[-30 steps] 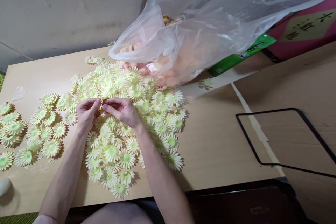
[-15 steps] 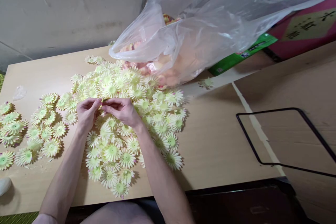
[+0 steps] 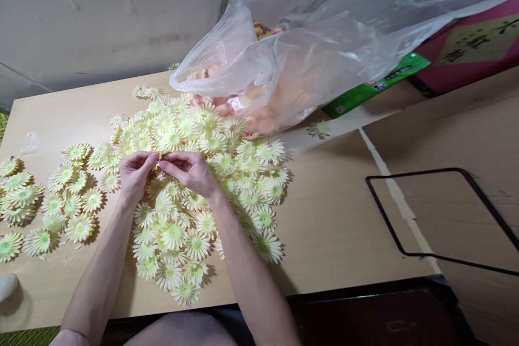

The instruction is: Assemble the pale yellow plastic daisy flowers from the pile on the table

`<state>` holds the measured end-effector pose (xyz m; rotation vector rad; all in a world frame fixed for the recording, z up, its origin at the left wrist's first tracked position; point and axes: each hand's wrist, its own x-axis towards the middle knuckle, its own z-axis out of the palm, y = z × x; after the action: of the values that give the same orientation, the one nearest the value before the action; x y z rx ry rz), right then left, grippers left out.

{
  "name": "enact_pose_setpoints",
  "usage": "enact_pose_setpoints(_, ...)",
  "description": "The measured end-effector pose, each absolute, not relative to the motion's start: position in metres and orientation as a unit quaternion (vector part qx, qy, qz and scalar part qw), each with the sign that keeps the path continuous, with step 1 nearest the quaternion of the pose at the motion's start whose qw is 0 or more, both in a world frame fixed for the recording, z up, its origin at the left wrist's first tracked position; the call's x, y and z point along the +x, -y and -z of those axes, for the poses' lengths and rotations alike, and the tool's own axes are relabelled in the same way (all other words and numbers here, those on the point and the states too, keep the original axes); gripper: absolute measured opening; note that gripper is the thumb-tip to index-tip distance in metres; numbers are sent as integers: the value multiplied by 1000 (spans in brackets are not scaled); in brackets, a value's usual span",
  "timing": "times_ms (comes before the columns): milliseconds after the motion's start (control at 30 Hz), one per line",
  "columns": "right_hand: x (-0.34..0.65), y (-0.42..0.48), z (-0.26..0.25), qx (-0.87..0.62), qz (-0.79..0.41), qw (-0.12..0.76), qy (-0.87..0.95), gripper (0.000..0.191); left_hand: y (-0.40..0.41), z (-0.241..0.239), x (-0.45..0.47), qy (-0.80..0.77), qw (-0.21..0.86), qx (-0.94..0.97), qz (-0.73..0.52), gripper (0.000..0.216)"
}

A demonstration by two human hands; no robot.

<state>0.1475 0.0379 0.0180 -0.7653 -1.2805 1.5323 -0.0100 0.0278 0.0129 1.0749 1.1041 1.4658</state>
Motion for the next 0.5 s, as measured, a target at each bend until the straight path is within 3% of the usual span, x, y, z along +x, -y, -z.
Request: enact_pose_setpoints(500,149,-38,-24,-334,-615,480,529,18,-27,-13,-9,-458,493,442,-594,16)
